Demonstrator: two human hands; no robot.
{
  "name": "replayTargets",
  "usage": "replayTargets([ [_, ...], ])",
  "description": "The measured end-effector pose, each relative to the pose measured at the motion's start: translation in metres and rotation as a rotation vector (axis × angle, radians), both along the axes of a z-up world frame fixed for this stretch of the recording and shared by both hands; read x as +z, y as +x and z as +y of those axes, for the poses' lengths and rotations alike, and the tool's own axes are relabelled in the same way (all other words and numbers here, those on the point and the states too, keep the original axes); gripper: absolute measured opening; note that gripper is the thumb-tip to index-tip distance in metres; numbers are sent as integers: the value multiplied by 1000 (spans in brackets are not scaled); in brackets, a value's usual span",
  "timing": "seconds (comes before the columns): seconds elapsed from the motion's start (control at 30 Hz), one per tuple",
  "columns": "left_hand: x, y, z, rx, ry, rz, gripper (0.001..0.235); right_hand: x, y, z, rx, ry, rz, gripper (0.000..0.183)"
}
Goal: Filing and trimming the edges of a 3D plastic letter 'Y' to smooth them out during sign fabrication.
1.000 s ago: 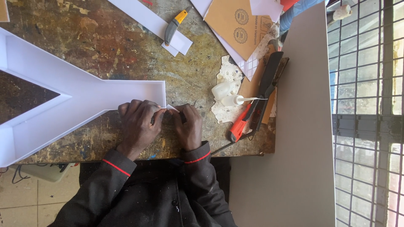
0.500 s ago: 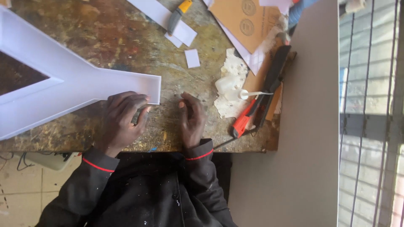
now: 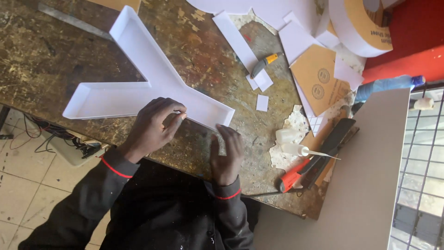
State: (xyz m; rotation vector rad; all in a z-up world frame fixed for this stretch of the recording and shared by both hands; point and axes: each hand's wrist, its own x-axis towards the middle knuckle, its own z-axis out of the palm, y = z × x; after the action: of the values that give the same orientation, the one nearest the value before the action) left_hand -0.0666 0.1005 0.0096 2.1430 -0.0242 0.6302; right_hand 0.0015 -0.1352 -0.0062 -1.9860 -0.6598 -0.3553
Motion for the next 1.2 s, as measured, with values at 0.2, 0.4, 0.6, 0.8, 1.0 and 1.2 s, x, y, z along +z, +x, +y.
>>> replayTargets([
  [0.2,31,-9,64,-167,-178,133,18,-34,16,10,41,-217,-144,16],
  [0.4,0,12,189,108,227,231,30,-22,45,9,-217,-207,-262,20],
  [0.6,-78,43,259,173,614,327,61,-18,18,25,-275,-221,-298,10],
  [0.8,-79,35,272,228,801,383,35,0,-9,24,-157,-79,-174,13],
  [1.0,82,2,149,130,615,-198,28,27,-33,33,34,78,21,13],
  [1.2,141,39,18,-97,-55,-289,7,44,-41,37,222,104,96,66],
])
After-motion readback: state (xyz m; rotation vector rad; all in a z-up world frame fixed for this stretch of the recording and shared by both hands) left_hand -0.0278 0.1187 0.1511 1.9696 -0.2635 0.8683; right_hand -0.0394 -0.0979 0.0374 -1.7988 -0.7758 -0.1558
